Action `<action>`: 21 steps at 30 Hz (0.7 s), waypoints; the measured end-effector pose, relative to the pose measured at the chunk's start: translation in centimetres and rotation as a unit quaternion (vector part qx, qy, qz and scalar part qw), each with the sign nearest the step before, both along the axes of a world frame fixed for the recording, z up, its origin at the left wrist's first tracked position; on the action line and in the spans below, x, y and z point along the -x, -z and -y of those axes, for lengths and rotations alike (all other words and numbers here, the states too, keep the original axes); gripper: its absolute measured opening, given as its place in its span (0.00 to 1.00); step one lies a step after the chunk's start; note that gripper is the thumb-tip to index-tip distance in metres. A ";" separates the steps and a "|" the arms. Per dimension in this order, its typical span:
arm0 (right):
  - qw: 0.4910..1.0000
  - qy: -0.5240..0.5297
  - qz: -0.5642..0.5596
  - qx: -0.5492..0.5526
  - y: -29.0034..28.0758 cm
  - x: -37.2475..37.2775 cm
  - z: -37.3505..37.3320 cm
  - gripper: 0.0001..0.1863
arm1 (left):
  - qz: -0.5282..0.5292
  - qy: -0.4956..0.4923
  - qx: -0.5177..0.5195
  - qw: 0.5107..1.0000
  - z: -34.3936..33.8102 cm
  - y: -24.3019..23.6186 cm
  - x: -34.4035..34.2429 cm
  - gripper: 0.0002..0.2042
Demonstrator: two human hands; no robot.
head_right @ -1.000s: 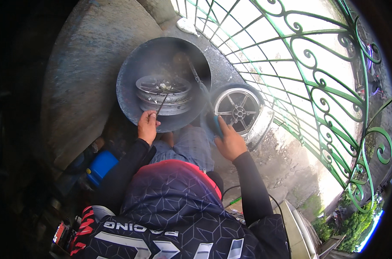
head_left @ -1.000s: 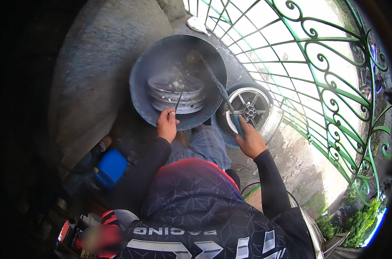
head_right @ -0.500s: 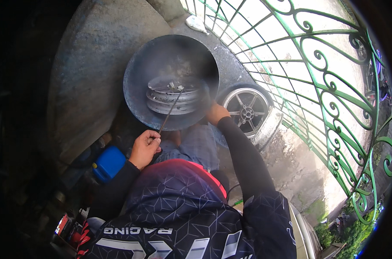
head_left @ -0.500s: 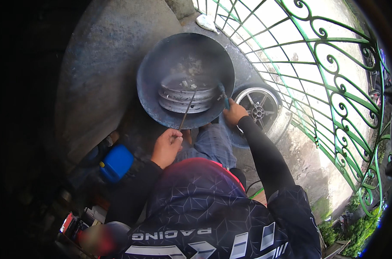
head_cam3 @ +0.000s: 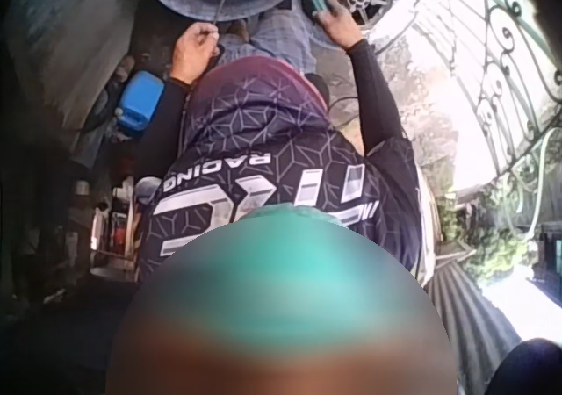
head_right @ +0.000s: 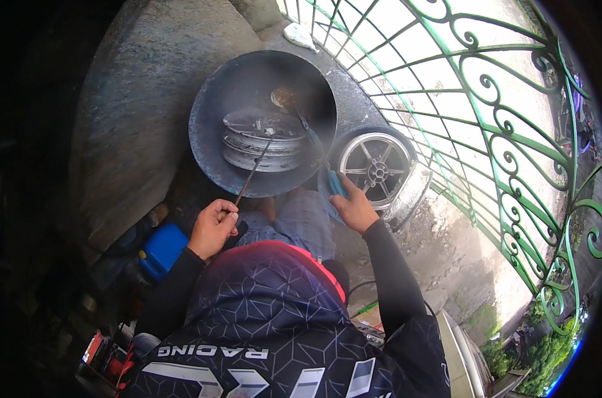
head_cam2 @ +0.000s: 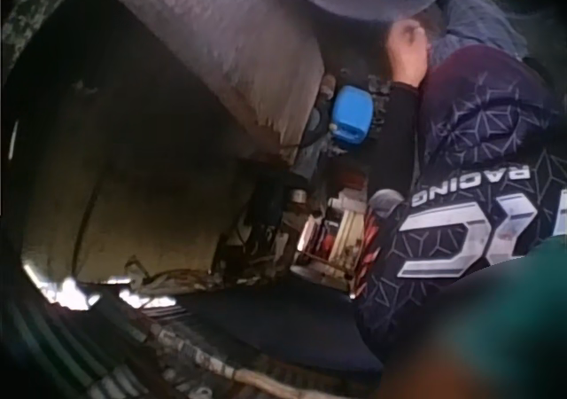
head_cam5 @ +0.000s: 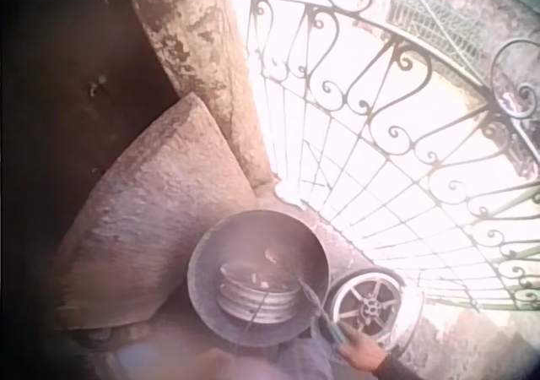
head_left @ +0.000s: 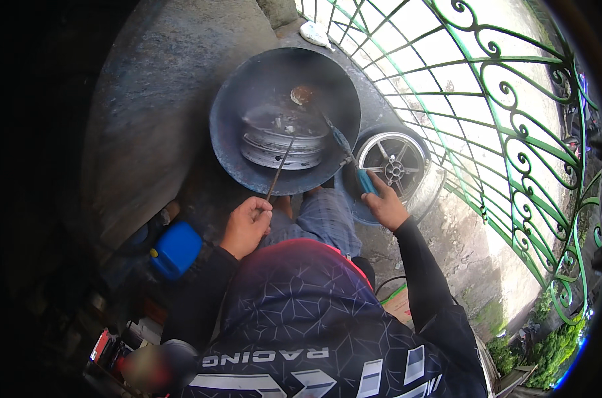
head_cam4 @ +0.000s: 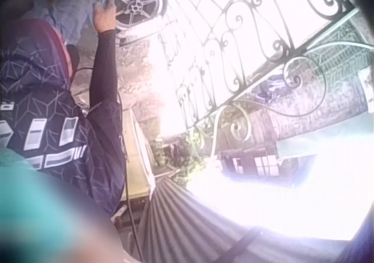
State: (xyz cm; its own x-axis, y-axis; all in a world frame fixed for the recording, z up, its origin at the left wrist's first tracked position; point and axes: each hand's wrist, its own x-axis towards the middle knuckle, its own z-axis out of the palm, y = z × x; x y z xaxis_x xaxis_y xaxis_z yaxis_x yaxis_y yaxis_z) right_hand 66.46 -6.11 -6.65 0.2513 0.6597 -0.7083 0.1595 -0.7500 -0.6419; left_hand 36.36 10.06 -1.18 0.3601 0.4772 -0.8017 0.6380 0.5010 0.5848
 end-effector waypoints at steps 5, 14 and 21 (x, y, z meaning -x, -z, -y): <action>0.998 -0.039 0.000 -0.042 -3.4 1.2 2.5 0.38 | 0.007 0.039 -0.044 0.998 -0.2 -0.1 0.6 0.05; 0.977 -0.159 0.139 -0.002 -2.0 1.3 1.5 0.39 | 0.031 0.009 -0.137 0.990 -0.8 -1.8 -1.1 0.06; 0.957 -0.199 0.201 0.061 3.8 -0.7 -4.8 0.37 | 0.090 -0.050 -0.173 0.980 -7.8 -5.6 -5.1 0.04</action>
State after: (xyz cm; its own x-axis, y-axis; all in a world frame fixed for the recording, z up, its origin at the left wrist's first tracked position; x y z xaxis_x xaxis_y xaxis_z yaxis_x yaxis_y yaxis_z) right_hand 67.13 -1.34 -10.50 0.2652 0.6788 -0.6848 0.6644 -0.6433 -0.3803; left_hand 41.43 17.89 4.40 0.4172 0.7497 -0.5137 0.4670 0.3081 0.8289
